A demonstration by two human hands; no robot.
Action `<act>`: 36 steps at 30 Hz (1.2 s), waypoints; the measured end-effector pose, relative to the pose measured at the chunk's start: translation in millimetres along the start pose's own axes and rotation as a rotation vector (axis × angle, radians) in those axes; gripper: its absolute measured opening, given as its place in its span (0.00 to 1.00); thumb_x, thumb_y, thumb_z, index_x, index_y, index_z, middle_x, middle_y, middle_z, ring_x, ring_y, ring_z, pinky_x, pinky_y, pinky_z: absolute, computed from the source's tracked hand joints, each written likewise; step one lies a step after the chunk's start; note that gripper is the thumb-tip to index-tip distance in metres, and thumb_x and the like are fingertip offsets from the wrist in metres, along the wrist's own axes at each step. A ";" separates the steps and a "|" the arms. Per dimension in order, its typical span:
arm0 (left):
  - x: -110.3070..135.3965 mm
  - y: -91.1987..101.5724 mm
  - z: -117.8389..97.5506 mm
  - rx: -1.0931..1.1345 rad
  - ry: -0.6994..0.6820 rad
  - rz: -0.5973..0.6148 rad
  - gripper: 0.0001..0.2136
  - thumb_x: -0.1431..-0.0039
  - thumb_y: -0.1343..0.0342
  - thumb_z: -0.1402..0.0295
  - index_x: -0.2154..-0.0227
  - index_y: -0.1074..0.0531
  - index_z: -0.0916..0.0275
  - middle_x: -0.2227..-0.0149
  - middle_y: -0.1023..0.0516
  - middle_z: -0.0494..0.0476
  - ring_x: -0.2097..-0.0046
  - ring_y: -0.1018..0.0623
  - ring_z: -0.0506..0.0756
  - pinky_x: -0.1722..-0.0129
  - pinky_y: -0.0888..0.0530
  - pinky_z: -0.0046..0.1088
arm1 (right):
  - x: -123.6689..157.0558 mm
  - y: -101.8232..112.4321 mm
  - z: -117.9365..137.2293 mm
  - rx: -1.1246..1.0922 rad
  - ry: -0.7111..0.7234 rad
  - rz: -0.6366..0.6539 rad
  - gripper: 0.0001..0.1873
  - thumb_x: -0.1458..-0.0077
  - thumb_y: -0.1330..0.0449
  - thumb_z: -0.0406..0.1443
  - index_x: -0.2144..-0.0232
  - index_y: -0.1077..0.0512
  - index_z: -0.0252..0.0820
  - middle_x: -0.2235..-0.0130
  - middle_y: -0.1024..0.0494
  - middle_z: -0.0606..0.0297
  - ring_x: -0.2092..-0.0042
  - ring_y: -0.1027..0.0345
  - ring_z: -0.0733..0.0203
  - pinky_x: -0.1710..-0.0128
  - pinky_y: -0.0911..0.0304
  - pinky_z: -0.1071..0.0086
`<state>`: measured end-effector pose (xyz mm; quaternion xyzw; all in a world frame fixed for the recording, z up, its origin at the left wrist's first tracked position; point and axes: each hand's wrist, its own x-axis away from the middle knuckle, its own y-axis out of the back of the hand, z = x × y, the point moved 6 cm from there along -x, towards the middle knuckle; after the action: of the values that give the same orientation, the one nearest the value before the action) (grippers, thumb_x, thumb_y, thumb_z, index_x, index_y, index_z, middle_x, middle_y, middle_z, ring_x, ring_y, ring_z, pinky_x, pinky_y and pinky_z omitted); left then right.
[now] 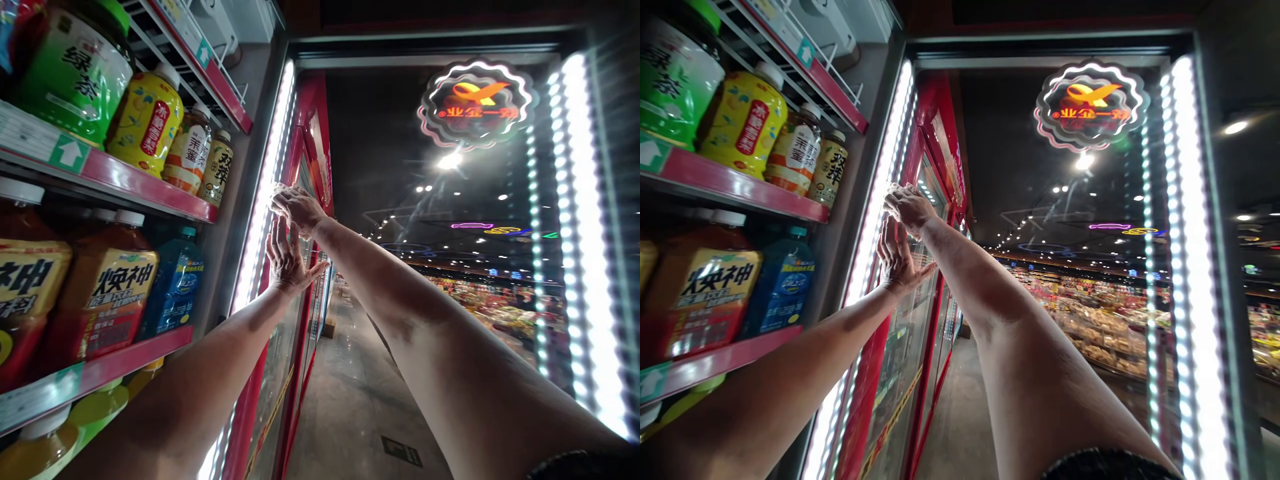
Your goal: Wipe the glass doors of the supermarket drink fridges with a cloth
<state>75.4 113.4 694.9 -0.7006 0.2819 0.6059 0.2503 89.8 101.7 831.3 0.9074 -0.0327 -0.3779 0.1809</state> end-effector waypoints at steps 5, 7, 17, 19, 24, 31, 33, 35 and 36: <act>-3.4 -4.3 -1.2 -0.025 -0.022 0.057 0.57 0.49 0.43 0.35 0.26 0.61 0.62 0.24 0.61 0.70 0.24 0.62 0.72 0.28 0.63 0.60 | 8.0 15.1 -27.1 0.070 -0.303 -0.225 0.19 0.28 0.51 0.36 0.40 0.31 0.41 0.30 0.37 0.56 0.27 0.50 0.54 0.25 0.57 0.51; -4.4 -7.9 -2.8 -0.041 -0.052 0.104 0.55 0.46 0.45 0.36 0.26 0.59 0.65 0.25 0.59 0.72 0.24 0.60 0.71 0.27 0.63 0.58 | 11.2 16.4 -28.8 0.079 -0.348 -0.260 0.20 0.28 0.53 0.37 0.39 0.32 0.40 0.29 0.38 0.56 0.26 0.52 0.53 0.26 0.56 0.50; -3.6 -12.1 0.8 -0.015 -0.066 0.101 0.49 0.40 0.57 0.35 0.27 0.58 0.66 0.25 0.57 0.71 0.24 0.59 0.68 0.27 0.62 0.55 | 36.5 50.9 -89.4 0.101 -0.422 -0.219 0.26 0.29 0.57 0.38 0.34 0.37 0.38 0.28 0.41 0.54 0.26 0.52 0.50 0.26 0.62 0.44; -3.6 -10.9 0.4 -0.007 -0.071 0.099 0.49 0.40 0.61 0.34 0.27 0.57 0.67 0.25 0.56 0.71 0.24 0.59 0.68 0.27 0.62 0.55 | 42.8 55.3 -102.0 0.112 -0.515 -0.251 0.27 0.30 0.57 0.36 0.34 0.39 0.36 0.28 0.42 0.52 0.26 0.55 0.49 0.26 0.64 0.45; -5.0 -6.4 -0.8 0.011 -0.063 0.090 0.48 0.40 0.62 0.33 0.28 0.55 0.64 0.25 0.55 0.71 0.24 0.57 0.69 0.27 0.62 0.57 | 55.6 59.3 -100.3 0.117 -0.370 -0.181 0.26 0.29 0.57 0.37 0.34 0.38 0.37 0.29 0.39 0.54 0.26 0.53 0.54 0.26 0.59 0.51; -5.9 -4.8 -3.0 -0.015 -0.064 0.095 0.44 0.38 0.60 0.37 0.28 0.54 0.63 0.25 0.55 0.70 0.24 0.56 0.69 0.27 0.60 0.57 | 99.7 105.9 -164.0 0.206 -0.601 -0.251 0.27 0.29 0.57 0.34 0.32 0.41 0.31 0.28 0.43 0.48 0.26 0.54 0.48 0.27 0.62 0.48; -6.4 -5.1 -3.2 -0.022 -0.067 0.098 0.45 0.38 0.60 0.37 0.28 0.54 0.64 0.25 0.55 0.71 0.25 0.55 0.70 0.28 0.60 0.59 | 108.9 107.3 -168.9 0.206 -0.670 -0.274 0.27 0.29 0.58 0.33 0.32 0.40 0.29 0.28 0.42 0.47 0.26 0.55 0.47 0.27 0.61 0.48; -7.0 -4.5 -3.7 -0.034 -0.078 0.085 0.45 0.39 0.60 0.36 0.28 0.54 0.63 0.25 0.55 0.71 0.25 0.55 0.72 0.28 0.60 0.60 | 114.3 101.7 -160.9 0.186 -0.637 -0.272 0.27 0.29 0.58 0.34 0.33 0.38 0.33 0.28 0.41 0.50 0.26 0.54 0.48 0.27 0.59 0.48; -7.3 -3.9 -3.9 -0.037 -0.083 0.076 0.45 0.39 0.59 0.36 0.28 0.53 0.63 0.25 0.54 0.71 0.25 0.55 0.72 0.28 0.60 0.60 | 116.5 98.3 -154.5 0.175 -0.588 -0.264 0.26 0.29 0.58 0.35 0.34 0.38 0.35 0.28 0.41 0.52 0.26 0.53 0.49 0.27 0.57 0.49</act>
<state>80.1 114.1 702.6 -0.6681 0.2865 0.6486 0.2254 288.1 34.1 887.7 0.7680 0.0019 -0.6395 0.0345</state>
